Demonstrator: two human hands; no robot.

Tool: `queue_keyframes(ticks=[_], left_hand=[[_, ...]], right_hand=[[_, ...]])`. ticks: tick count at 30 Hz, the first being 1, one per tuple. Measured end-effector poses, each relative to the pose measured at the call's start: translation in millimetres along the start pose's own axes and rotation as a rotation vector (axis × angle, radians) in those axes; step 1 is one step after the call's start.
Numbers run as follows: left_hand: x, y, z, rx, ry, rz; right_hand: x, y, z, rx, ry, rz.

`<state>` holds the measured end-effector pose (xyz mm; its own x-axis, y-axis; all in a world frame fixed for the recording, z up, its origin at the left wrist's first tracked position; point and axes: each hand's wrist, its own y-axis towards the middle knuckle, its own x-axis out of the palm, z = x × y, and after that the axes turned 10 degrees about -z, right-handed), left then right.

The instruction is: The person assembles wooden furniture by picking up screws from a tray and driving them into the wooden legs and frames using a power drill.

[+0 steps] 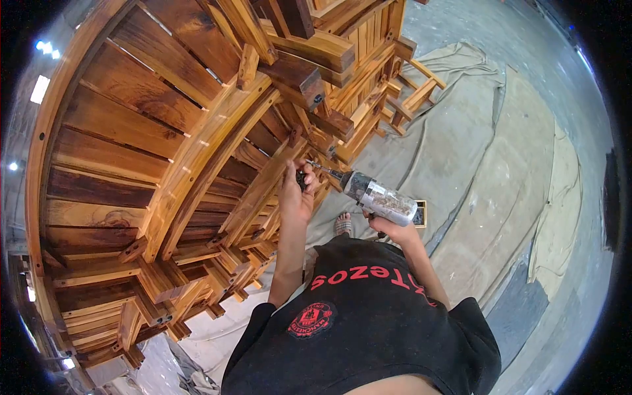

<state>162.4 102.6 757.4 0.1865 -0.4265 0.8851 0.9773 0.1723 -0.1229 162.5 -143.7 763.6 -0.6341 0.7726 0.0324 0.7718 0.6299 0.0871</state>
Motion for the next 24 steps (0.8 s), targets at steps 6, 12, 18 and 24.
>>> queue_keyframes(ticks=[6, 12, 18, 24], left_hand=[[3, 6, 0, -0.096, 0.051, 0.123], [-4, 5, -7, 0.074, 0.084, 0.228], [-15, 0, -3, 0.037, 0.029, 0.014], [19, -1, 4, -0.031, 0.112, 0.147]], right_hand=[[0, 0, 1, 0.012, -0.008, 0.033], [-2, 4, 0, -0.003, -0.067, 0.023], [-3, 4, -1, -0.001, 0.007, 0.028], [-3, 2, 4, 0.043, 0.031, 0.005]])
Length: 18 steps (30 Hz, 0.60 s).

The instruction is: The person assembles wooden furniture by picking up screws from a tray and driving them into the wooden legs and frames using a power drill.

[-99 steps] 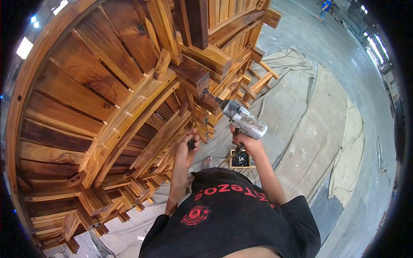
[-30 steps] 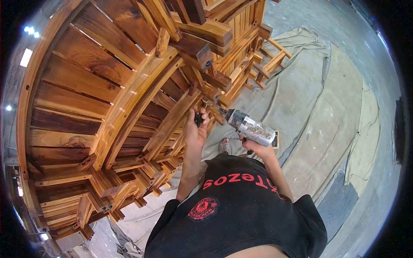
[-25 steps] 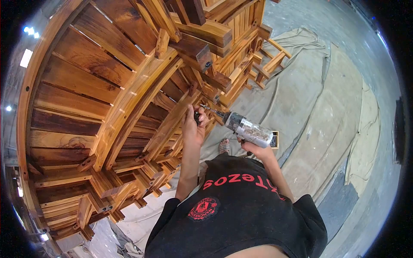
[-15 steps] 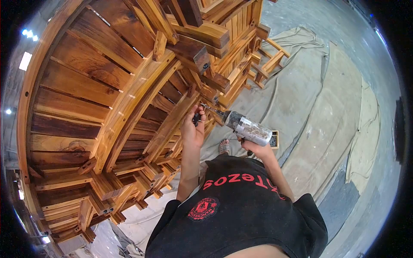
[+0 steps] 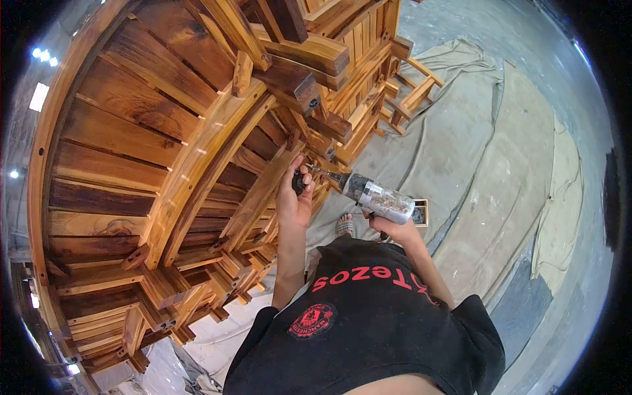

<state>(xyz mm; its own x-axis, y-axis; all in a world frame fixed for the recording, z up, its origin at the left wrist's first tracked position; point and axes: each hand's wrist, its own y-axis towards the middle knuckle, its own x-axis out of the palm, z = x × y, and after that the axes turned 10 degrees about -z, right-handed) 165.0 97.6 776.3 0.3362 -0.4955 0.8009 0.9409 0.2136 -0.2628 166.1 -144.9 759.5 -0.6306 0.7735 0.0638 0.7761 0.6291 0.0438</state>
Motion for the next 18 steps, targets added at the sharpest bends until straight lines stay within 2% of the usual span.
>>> queue_keyframes(ticks=[3, 8, 18], left_hand=[[7, -3, 0, 0.047, 0.050, 0.000], [5, -2, 5, -0.044, -0.005, -0.146], [17, -5, 13, -0.119, 0.136, -0.122]], right_hand=[[-1, 1, 2, 0.008, 0.010, -0.006], [-8, 5, 6, -0.044, -0.121, -0.103], [-5, 8, 4, 0.019, -0.066, -0.088]])
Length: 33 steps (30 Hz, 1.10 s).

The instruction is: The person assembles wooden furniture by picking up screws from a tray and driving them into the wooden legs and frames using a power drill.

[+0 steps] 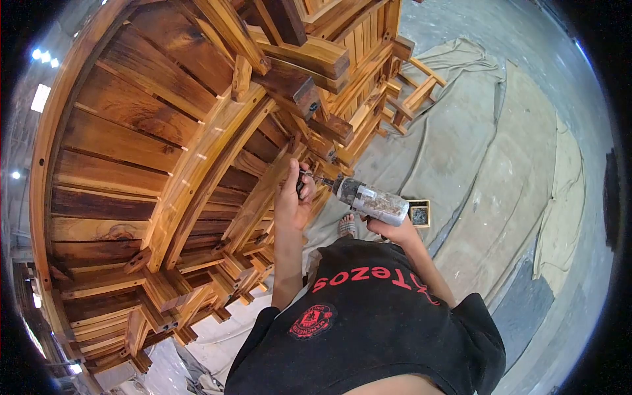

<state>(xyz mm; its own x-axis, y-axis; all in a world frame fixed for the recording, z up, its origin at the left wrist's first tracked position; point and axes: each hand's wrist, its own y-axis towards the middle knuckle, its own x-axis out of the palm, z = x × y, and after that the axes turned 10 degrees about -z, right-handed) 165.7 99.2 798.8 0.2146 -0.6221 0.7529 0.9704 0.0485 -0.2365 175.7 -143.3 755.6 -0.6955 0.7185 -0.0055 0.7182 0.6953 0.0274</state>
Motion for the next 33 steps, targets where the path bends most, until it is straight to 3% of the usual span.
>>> queue_keyframes(ticks=[16, 23, 33], left_hand=[[14, 7, 1, 0.020, 0.020, -0.108], [31, 26, 6, -0.048, -0.041, -0.139], [77, 44, 24, 0.070, 0.095, -0.180]], right_hand=[[-11, -2, -1, 0.042, -0.187, 0.008], [-12, 7, -16, -0.072, -0.205, 0.092], [-18, 27, -13, -0.199, -0.441, 0.272]])
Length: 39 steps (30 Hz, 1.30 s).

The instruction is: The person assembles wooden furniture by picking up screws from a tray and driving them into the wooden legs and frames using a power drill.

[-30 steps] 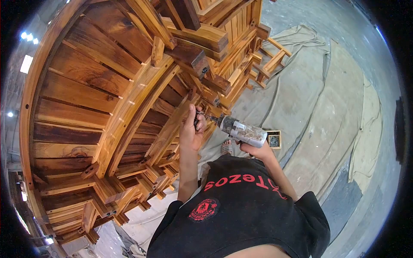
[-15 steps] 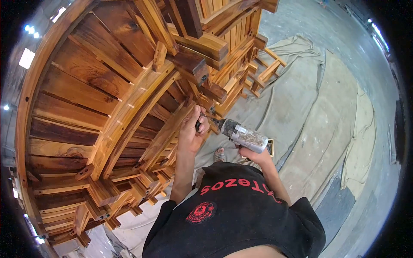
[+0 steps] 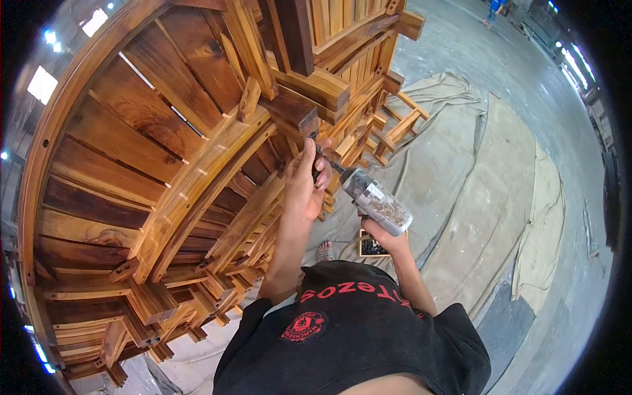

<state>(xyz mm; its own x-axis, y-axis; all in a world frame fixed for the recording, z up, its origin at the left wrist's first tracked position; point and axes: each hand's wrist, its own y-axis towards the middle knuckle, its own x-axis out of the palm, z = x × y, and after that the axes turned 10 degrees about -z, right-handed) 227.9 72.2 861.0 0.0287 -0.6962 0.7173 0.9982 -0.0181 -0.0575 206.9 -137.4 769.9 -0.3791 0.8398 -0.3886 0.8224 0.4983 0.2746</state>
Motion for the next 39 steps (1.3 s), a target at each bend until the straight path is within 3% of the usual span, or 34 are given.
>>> queue_keyframes(ticks=[5, 8, 12, 28, 37, 39], left_hand=[[7, 9, 2, 0.121, -0.129, -0.147], [6, 14, 3, 0.113, -0.179, -0.180], [7, 19, 2, 0.107, -0.211, -0.188], [6, 21, 0, 0.138, -0.215, -0.211], [-5, 8, 6, 0.090, -0.140, -0.187], [-22, -8, 7, 0.124, 0.102, 0.065]], right_hand=[[-1, 16, -6, 0.032, 0.018, 0.043], [2, 28, -12, -0.053, 0.064, 0.085], [-1, 35, -28, 0.075, 0.348, 0.041], [-11, 45, -20, -0.004, 0.362, -0.011], [-18, 43, -18, 0.044, 0.323, -0.045], [-22, 43, -16, 0.024, 0.236, -0.044]])
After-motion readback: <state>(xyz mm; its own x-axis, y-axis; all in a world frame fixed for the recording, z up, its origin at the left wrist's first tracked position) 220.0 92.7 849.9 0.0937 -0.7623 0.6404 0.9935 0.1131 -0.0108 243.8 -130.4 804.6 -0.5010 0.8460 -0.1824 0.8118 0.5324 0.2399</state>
